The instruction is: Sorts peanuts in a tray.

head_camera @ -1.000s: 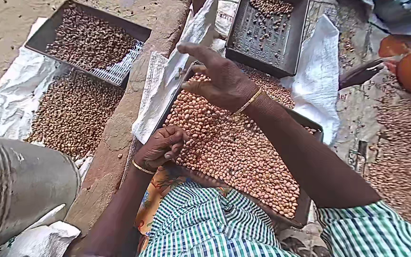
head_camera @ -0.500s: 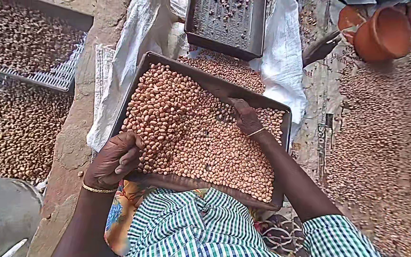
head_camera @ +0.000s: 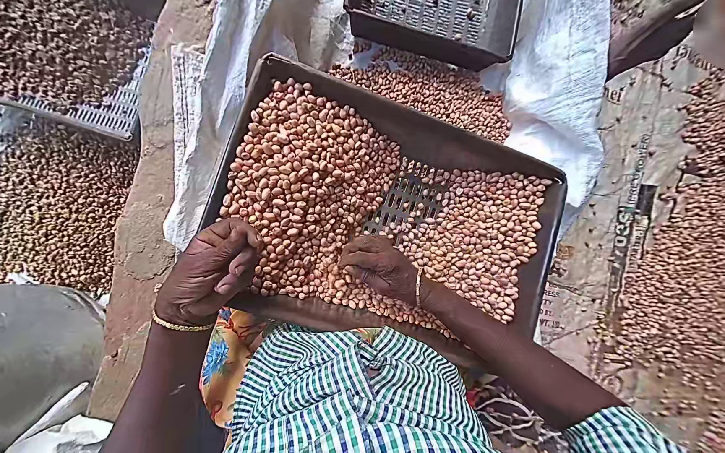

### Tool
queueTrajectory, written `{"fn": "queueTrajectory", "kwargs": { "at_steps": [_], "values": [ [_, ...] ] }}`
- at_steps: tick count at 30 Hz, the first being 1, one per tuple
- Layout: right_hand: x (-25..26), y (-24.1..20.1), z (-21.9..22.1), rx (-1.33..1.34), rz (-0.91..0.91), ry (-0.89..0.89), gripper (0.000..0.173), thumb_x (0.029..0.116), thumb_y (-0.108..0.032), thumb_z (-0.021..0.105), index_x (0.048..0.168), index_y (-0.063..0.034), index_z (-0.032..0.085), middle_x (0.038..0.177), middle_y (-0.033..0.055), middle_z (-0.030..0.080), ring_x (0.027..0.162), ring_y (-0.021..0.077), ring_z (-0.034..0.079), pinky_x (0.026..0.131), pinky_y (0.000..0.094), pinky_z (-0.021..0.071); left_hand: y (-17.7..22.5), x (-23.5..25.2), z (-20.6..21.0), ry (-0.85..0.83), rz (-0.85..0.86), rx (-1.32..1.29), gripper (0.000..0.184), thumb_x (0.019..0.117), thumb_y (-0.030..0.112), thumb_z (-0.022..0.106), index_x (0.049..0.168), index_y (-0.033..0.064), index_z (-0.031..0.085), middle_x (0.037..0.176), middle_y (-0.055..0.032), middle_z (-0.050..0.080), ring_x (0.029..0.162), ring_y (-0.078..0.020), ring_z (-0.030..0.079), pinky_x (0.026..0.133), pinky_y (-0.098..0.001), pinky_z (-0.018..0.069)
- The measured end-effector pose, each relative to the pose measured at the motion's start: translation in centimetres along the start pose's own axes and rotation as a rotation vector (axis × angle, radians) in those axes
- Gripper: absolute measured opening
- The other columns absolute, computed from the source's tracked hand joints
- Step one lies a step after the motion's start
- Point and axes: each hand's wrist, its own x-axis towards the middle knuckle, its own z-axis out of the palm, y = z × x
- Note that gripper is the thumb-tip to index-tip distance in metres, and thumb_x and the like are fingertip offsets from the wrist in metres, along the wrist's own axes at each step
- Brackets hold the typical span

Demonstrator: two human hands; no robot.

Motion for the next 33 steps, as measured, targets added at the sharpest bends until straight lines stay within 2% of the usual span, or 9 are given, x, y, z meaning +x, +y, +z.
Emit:
{"fn": "queueTrajectory", "kwargs": {
  "at_steps": [4, 10, 14, 17, 20, 23, 25, 28, 33],
  "values": [
    [-0.9, -1.7, 2.3, 0.185, -0.109, -0.087, 0.030, 0.1031, -0.022, 0.054, 0.105, -0.0035, 0.078, 0.109, 0.0151, 0.075, 0.109, 0.0272, 0.067, 0.103, 0.0459, 0.0426, -0.1, 0.0, -0.3, 0.017, -0.001, -0.058, 0.035, 0.1075, 0.036, 0.047, 0.097, 0.0141, 0.072, 0.058, 0.0108, 0.057, 0.047, 0.0048, 0.053, 0.045, -0.0092, 0.0439],
    [-0.3, -2.1, 2.9, 0.117, -0.187, -0.177, 0.026, 0.0990, -0.012, 0.053, 0.102, 0.0009, 0.075, 0.106, 0.0173, 0.075, 0.106, 0.0346, 0.070, 0.096, 0.0498, 0.0476, -0.2, -0.1, -0.3, 0.100, 0.008, -0.028, 0.040, 0.1094, 0.035, 0.042, 0.090, 0.0144, 0.070, 0.050, 0.0121, 0.049, 0.040, 0.0051, 0.046, 0.039, -0.0103, 0.0387],
    [-4.0, -2.0, -4.6, -0.079, -0.097, -0.534, 0.024, 0.0989, -0.013, 0.052, 0.097, -0.0038, 0.074, 0.112, 0.0145, 0.072, 0.117, 0.0356, 0.063, 0.104, 0.0526, 0.0417, -0.2, -0.1, -0.4, 0.114, 0.015, -0.015, 0.037, 0.1094, 0.032, 0.043, 0.090, 0.0159, 0.070, 0.050, 0.0131, 0.049, 0.039, 0.0063, 0.045, 0.039, -0.0099, 0.0378],
    [-4.2, -1.6, -13.6, -0.386, 0.091, -0.754, 0.020, 0.0884, 0.000, 0.070, 0.096, -0.0144, 0.082, 0.133, 0.0090, 0.068, 0.136, 0.0389, 0.053, 0.113, 0.0649, 0.0309, -0.3, -0.2, -0.6, 0.119, 0.017, -0.002, 0.038, 0.1098, 0.030, 0.042, 0.091, 0.0151, 0.071, 0.050, 0.0127, 0.049, 0.039, 0.0064, 0.044, 0.038, -0.0095, 0.0374],
    [-2.9, -0.7, -20.2, -0.478, 0.138, -0.488, 0.023, 0.0825, 0.009, 0.063, 0.084, -0.0069, 0.079, 0.123, 0.0160, 0.072, 0.128, 0.0460, 0.057, 0.105, 0.0707, 0.0334, -0.1, -0.1, -0.7, 0.102, -0.002, 0.029, 0.033, 0.1091, 0.026, 0.044, 0.094, 0.0148, 0.071, 0.053, 0.0119, 0.052, 0.039, 0.0067, 0.046, 0.038, -0.0089, 0.0386],
    [-1.5, -1.1, -16.4, -0.309, -0.058, -0.203, 0.027, 0.0775, 0.017, 0.053, 0.078, 0.0005, 0.074, 0.104, 0.0178, 0.076, 0.111, 0.0383, 0.068, 0.101, 0.0537, 0.0463, -0.1, 0.0, -0.7, 0.072, 0.007, 0.071, 0.022, 0.1044, 0.022, 0.056, 0.095, 0.0140, 0.074, 0.060, 0.0097, 0.060, 0.042, 0.0070, 0.050, 0.039, -0.0073, 0.0412],
    [-1.9, -1.9, -9.8, -0.104, -0.087, -0.273, 0.024, 0.0813, 0.014, 0.056, 0.087, 0.0019, 0.077, 0.102, 0.0180, 0.076, 0.107, 0.0358, 0.070, 0.099, 0.0518, 0.0485, 0.0, 0.1, -0.8, 0.075, 0.022, 0.073, 0.020, 0.1038, 0.021, 0.057, 0.094, 0.0150, 0.073, 0.062, 0.0107, 0.060, 0.044, 0.0077, 0.050, 0.041, -0.0066, 0.0409],
    [-4.2, -3.5, -3.8, 0.059, 0.058, -0.445, 0.023, 0.0981, -0.002, 0.053, 0.107, 0.0048, 0.074, 0.116, 0.0211, 0.072, 0.119, 0.0391, 0.064, 0.108, 0.0538, 0.0412, -0.2, -0.1, -1.6, 0.083, 0.011, -0.046, 0.035, 0.1085, 0.035, 0.045, 0.094, 0.0144, 0.070, 0.061, 0.0103, 0.058, 0.045, 0.0064, 0.050, 0.041, -0.0081, 0.0413],
    [-8.6, -6.3, -8.0, -0.096, 0.376, -0.586, 0.022, 0.0986, -0.005, 0.056, 0.104, 0.0051, 0.075, 0.121, 0.0216, 0.071, 0.126, 0.0431, 0.060, 0.110, 0.0577, 0.0384, -0.2, 0.0, -1.1, 0.125, 0.001, -0.059, 0.046, 0.1104, 0.040, 0.035, 0.091, 0.0158, 0.069, 0.054, 0.0123, 0.053, 0.041, 0.0067, 0.047, 0.039, -0.0086, 0.0387]
  ]
}}
